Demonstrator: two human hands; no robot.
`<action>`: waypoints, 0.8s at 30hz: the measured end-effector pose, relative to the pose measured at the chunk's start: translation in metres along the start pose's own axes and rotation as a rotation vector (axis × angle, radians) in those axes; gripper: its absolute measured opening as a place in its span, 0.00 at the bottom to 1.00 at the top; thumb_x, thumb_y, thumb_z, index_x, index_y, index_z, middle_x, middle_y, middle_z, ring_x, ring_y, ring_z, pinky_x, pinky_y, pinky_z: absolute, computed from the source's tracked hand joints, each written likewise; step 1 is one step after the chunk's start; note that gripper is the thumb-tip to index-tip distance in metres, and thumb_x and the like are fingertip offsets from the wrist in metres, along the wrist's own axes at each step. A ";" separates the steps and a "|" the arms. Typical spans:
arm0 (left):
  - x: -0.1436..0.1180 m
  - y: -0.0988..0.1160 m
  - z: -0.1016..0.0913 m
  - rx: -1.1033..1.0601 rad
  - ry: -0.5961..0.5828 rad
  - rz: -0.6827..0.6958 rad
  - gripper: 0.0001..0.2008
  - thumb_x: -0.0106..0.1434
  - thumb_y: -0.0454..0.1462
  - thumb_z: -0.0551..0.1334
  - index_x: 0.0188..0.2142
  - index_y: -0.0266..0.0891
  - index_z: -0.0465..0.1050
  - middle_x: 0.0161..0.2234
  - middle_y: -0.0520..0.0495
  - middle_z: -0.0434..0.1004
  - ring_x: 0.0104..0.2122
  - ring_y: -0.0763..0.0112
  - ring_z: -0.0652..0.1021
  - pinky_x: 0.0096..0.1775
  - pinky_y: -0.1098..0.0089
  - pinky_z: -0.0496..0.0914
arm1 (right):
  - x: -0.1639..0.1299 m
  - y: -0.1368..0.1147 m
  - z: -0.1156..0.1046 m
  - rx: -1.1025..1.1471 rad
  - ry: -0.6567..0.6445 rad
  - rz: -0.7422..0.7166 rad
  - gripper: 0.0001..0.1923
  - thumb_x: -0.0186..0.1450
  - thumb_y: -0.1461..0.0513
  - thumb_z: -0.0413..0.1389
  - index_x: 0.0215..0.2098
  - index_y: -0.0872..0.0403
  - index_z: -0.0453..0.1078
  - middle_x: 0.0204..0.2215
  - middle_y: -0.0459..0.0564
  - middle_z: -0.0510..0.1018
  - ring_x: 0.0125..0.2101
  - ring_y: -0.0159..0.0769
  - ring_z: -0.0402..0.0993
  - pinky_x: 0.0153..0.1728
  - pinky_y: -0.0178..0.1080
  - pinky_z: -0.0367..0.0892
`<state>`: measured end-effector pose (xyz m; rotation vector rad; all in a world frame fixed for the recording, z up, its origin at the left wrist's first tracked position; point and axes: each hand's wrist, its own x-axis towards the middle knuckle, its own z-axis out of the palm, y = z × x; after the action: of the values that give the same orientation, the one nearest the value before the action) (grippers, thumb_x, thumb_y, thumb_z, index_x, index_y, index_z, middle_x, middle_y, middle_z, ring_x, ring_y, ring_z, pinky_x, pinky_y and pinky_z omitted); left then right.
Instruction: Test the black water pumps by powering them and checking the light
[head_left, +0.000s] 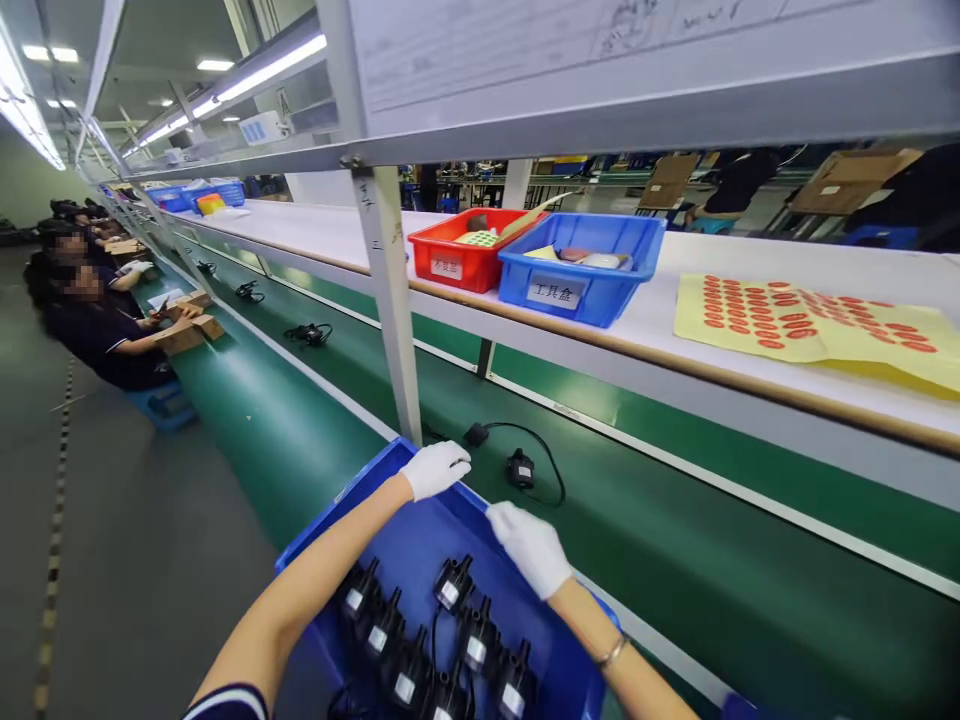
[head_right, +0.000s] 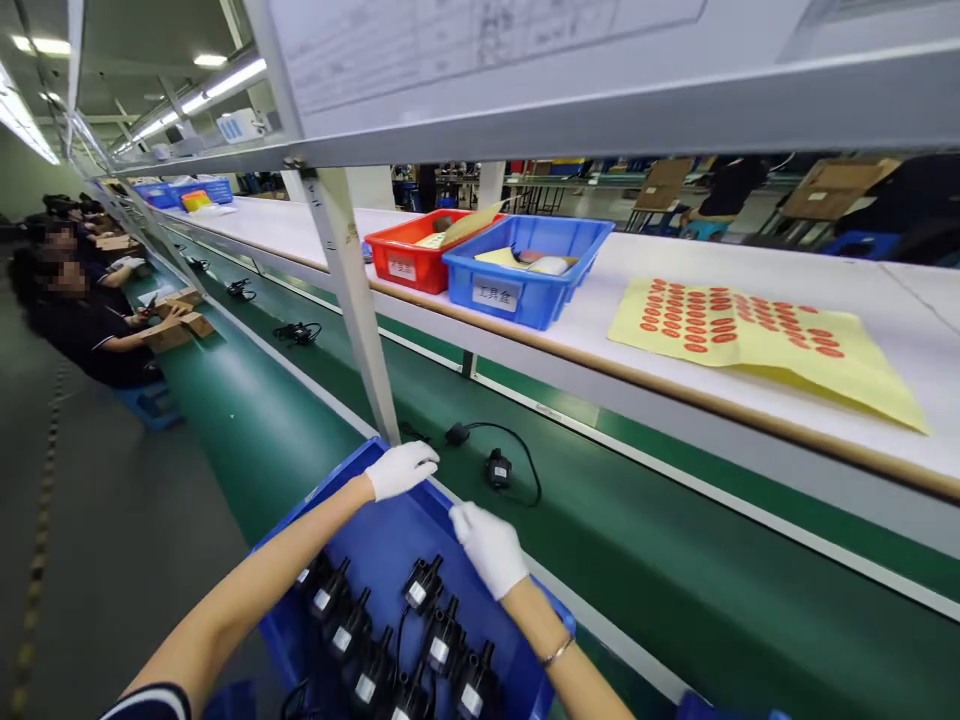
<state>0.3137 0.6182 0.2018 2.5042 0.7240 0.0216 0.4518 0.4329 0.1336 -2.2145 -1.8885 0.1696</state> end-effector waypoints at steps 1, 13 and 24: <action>-0.029 0.002 0.003 -0.058 0.042 -0.014 0.15 0.71 0.43 0.59 0.52 0.39 0.73 0.54 0.43 0.75 0.54 0.60 0.75 0.57 0.51 0.69 | -0.009 -0.025 0.007 -0.011 -0.073 -0.008 0.11 0.73 0.57 0.56 0.47 0.56 0.73 0.40 0.49 0.79 0.36 0.33 0.78 0.38 0.41 0.76; -0.234 0.004 0.052 -0.601 0.212 -0.315 0.19 0.71 0.45 0.53 0.54 0.38 0.72 0.55 0.38 0.76 0.55 0.60 0.75 0.61 0.54 0.65 | -0.037 -0.122 -0.042 -0.213 -0.207 -0.090 0.08 0.72 0.60 0.57 0.39 0.58 0.73 0.34 0.46 0.78 0.33 0.32 0.76 0.36 0.39 0.73; -0.363 0.068 0.003 -0.881 0.208 0.107 0.27 0.70 0.54 0.52 0.47 0.35 0.78 0.38 0.41 0.82 0.39 0.63 0.82 0.43 0.60 0.76 | -0.151 -0.274 -0.203 -0.434 0.456 -0.835 0.14 0.72 0.69 0.43 0.48 0.58 0.69 0.19 0.46 0.71 0.18 0.39 0.65 0.22 0.43 0.46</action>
<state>0.0364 0.3867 0.2789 1.6956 0.4997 0.5267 0.2116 0.3045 0.3883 -1.2769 -2.4944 -0.8635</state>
